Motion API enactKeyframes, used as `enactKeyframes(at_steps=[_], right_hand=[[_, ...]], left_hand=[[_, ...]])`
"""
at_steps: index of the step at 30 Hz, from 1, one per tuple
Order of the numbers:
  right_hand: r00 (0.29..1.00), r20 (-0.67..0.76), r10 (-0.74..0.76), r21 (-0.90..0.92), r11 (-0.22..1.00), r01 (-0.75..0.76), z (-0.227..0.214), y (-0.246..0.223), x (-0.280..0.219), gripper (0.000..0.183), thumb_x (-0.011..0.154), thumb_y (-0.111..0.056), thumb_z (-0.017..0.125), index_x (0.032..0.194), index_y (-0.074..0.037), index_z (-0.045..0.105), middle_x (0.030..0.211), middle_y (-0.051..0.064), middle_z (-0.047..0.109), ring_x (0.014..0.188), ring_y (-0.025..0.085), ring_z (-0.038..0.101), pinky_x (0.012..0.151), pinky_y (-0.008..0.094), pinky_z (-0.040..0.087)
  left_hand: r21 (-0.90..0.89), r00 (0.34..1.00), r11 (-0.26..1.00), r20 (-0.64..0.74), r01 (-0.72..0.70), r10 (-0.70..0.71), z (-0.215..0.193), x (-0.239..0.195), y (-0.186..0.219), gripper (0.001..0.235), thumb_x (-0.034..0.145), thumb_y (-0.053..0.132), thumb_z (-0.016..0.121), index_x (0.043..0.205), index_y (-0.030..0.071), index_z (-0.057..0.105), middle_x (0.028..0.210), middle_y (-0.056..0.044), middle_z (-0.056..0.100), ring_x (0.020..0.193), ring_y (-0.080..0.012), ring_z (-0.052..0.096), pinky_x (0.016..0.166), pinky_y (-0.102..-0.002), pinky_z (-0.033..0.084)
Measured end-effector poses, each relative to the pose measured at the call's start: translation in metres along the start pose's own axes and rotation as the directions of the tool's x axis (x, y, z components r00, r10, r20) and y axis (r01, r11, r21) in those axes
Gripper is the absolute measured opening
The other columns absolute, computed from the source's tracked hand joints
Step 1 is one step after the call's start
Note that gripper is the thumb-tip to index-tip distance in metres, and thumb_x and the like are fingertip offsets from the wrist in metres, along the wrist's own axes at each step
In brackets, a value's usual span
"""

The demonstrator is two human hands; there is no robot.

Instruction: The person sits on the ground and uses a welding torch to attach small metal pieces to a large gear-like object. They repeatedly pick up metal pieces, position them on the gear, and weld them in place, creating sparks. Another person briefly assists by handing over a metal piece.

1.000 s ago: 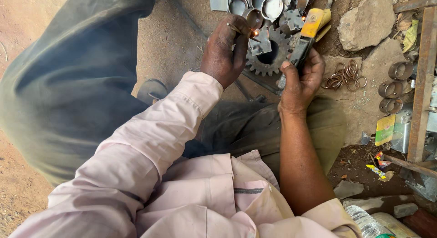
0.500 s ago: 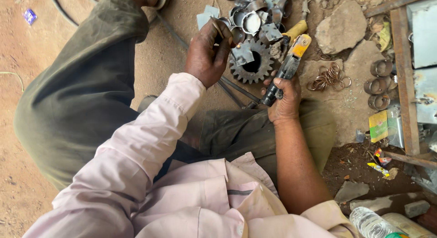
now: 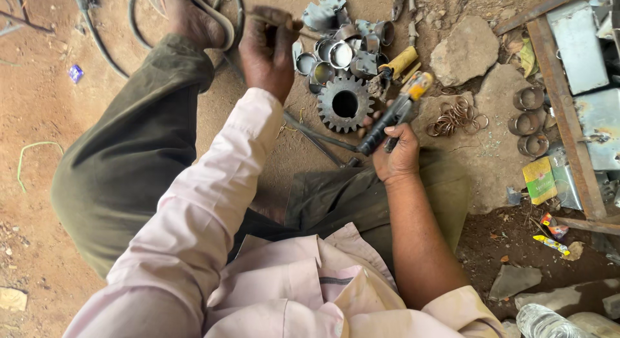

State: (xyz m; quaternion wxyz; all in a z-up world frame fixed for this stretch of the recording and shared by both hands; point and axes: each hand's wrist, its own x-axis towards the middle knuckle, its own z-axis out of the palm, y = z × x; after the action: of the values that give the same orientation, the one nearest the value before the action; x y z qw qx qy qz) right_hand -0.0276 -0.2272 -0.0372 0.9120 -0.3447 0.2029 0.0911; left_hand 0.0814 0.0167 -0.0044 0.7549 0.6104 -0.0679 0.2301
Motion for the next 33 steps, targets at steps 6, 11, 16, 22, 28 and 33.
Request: enactKeyframes(at_steps=[6, 11, 16, 22, 28, 33], right_hand=[[0.993, 0.049, 0.107, 0.109, 0.988, -0.112, -0.004, 0.003, 0.002, 0.047, 0.079, -0.021, 0.06, 0.124, -0.009, 0.056, 0.101, 0.01, 0.064, 0.1, 0.031, 0.067, 0.09, 0.057, 0.057], [0.997, -0.07, -0.014, -0.106, 0.994, 0.006, -0.02, 0.015, 0.014, 0.042, 0.089, -0.012, 0.066, 0.129, -0.005, 0.057, 0.103, 0.01, 0.065, 0.095, 0.027, 0.069, 0.077, 0.046, 0.057], [0.99, -0.114, -0.088, -0.283, 0.958, 0.053, -0.015, 0.018, 0.018, 0.043, 0.081, 0.002, 0.061, 0.122, -0.004, 0.054, 0.1, 0.011, 0.07, 0.084, 0.024, 0.072, 0.066, 0.039, 0.058], [0.991, -0.117, -0.062, -0.286, 0.958, 0.027, -0.009, 0.034, 0.026, 0.04, 0.083, 0.005, 0.062, 0.122, -0.001, 0.055, 0.098, 0.012, 0.069, 0.084, 0.025, 0.072, 0.064, 0.04, 0.058], [0.996, -0.077, -0.037, -0.203, 0.979, 0.021, -0.013, 0.026, -0.002, 0.051, 0.081, 0.004, 0.06, 0.13, -0.005, 0.052, 0.103, 0.011, 0.063, 0.094, 0.028, 0.069, 0.075, 0.044, 0.058], [0.997, -0.051, -0.059, -0.202, 0.978, 0.047, -0.012, 0.012, -0.036, 0.062, 0.076, 0.002, 0.054, 0.137, -0.007, 0.049, 0.111, 0.013, 0.059, 0.107, 0.031, 0.063, 0.092, 0.05, 0.054]], left_hand=[[-0.001, 0.995, 0.996, -0.043, 0.087, -0.087, -0.021, -0.023, 0.038, 0.012, 0.107, -0.004, 0.059, 0.108, 0.008, 0.055, 0.1, -0.007, 0.068, 0.095, -0.0194, 0.073, 0.087, -0.038, 0.067], [-0.07, 0.981, 0.987, -0.114, 0.147, -0.154, -0.053, -0.031, 0.083, 0.013, 0.11, -0.002, 0.061, 0.112, 0.008, 0.053, 0.104, -0.006, 0.067, 0.096, -0.0185, 0.074, 0.086, -0.037, 0.065], [-0.183, 0.953, 0.976, -0.258, 0.114, -0.16, -0.077, -0.022, 0.123, 0.013, 0.108, -0.001, 0.063, 0.11, 0.008, 0.053, 0.101, -0.007, 0.067, 0.09, -0.0186, 0.073, 0.082, -0.039, 0.067], [0.029, 0.956, 0.981, -0.22, -0.194, 0.196, -0.087, -0.001, 0.133, 0.012, 0.113, -0.001, 0.065, 0.116, 0.007, 0.057, 0.105, -0.007, 0.068, 0.093, -0.0169, 0.072, 0.082, -0.035, 0.065], [0.279, 0.928, 0.952, -0.304, -0.128, 0.214, -0.11, 0.074, 0.003, 0.003, 0.103, 0.001, 0.068, 0.103, 0.004, 0.068, 0.088, -0.005, 0.071, 0.078, -0.0112, 0.063, 0.07, -0.025, 0.05], [0.306, 0.915, 0.951, -0.394, 0.042, 0.087, -0.153, 0.106, -0.141, 0.007, 0.1, 0.003, 0.067, 0.104, 0.002, 0.073, 0.094, -0.007, 0.077, 0.083, -0.0143, 0.07, 0.074, -0.028, 0.056]])
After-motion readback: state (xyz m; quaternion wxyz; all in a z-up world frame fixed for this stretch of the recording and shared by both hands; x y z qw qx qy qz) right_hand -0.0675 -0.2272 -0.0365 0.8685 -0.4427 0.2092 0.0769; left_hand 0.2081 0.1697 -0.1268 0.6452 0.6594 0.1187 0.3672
